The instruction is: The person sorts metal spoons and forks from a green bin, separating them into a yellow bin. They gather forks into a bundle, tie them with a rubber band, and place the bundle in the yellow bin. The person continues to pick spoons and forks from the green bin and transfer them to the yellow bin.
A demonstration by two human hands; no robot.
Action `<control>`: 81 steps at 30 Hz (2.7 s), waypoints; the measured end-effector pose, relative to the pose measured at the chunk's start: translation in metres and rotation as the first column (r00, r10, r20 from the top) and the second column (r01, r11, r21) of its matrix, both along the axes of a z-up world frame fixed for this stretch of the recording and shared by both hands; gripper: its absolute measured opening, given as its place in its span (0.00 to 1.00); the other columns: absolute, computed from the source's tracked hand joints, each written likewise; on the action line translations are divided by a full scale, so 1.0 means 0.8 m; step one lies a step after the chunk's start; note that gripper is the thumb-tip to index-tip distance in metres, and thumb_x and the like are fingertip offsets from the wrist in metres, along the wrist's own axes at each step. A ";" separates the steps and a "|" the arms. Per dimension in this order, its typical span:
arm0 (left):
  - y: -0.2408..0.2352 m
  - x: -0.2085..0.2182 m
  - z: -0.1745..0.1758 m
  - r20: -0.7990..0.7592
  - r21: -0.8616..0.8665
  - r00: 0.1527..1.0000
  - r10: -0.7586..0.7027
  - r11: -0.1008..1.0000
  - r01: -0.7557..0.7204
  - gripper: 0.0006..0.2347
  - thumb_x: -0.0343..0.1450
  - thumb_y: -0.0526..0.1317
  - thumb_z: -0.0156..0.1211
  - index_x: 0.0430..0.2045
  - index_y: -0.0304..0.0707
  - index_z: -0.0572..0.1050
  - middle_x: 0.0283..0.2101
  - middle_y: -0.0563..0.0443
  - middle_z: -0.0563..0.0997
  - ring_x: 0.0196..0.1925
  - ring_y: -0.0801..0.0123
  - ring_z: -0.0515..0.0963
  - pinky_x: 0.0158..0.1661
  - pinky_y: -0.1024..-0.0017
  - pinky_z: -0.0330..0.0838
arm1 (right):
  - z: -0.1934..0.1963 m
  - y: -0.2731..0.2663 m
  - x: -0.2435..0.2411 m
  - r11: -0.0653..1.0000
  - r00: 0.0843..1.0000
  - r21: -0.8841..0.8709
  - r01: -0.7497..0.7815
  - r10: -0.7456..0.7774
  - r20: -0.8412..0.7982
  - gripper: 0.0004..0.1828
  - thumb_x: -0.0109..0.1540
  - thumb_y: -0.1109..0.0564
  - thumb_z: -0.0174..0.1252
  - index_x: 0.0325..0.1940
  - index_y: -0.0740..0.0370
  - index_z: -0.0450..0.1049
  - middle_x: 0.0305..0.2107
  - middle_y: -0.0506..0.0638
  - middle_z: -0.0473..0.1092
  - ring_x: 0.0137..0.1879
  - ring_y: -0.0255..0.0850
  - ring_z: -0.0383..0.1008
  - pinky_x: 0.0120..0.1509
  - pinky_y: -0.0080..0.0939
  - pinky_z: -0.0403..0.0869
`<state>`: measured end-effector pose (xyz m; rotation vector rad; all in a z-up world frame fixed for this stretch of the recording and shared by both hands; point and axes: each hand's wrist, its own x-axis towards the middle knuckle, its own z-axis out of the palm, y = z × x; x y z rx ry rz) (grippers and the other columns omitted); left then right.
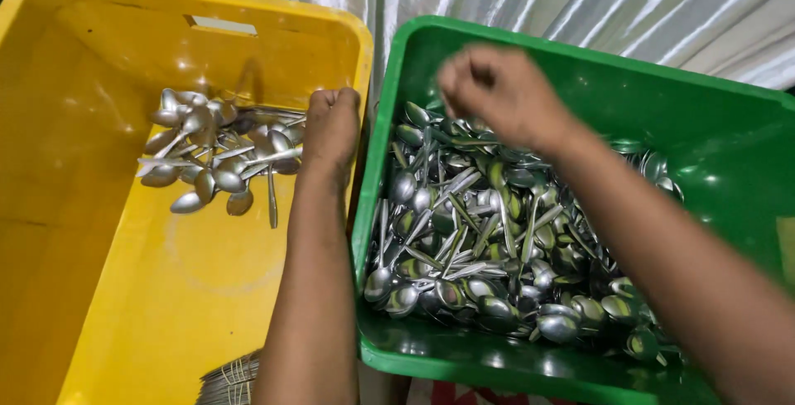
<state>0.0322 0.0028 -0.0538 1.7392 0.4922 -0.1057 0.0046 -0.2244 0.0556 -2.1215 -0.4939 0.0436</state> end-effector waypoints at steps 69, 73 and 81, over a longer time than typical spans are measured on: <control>0.011 0.012 -0.025 0.018 -0.043 1.000 0.006 0.999 -0.005 0.18 0.66 0.55 0.58 0.43 0.48 0.73 0.43 0.49 0.78 0.50 0.56 0.77 0.47 0.61 0.71 | -0.034 -0.060 -0.111 0.987 0.791 -0.157 -0.035 -0.069 -0.607 0.33 0.62 0.36 0.50 0.60 0.62 0.75 0.42 0.63 0.76 0.45 0.57 0.80 0.47 0.52 0.78; 0.015 0.018 -0.038 0.070 -0.057 0.998 0.009 0.998 -0.005 0.18 0.66 0.53 0.59 0.43 0.43 0.73 0.42 0.46 0.76 0.48 0.56 0.75 0.46 0.61 0.68 | -0.016 -0.123 -0.187 0.827 0.762 -0.519 -0.215 -0.191 -0.619 0.23 0.64 0.47 0.55 0.61 0.56 0.76 0.49 0.66 0.78 0.59 0.68 0.76 0.57 0.61 0.77; 0.047 0.024 -0.038 0.293 0.305 0.951 -0.096 0.952 0.002 0.15 0.74 0.51 0.56 0.48 0.45 0.78 0.46 0.39 0.80 0.53 0.45 0.78 0.56 0.55 0.67 | -0.125 -0.320 -0.202 0.787 0.751 -0.593 0.171 -0.493 -0.439 0.23 0.60 0.49 0.59 0.60 0.51 0.79 0.44 0.64 0.81 0.58 0.64 0.78 0.62 0.63 0.73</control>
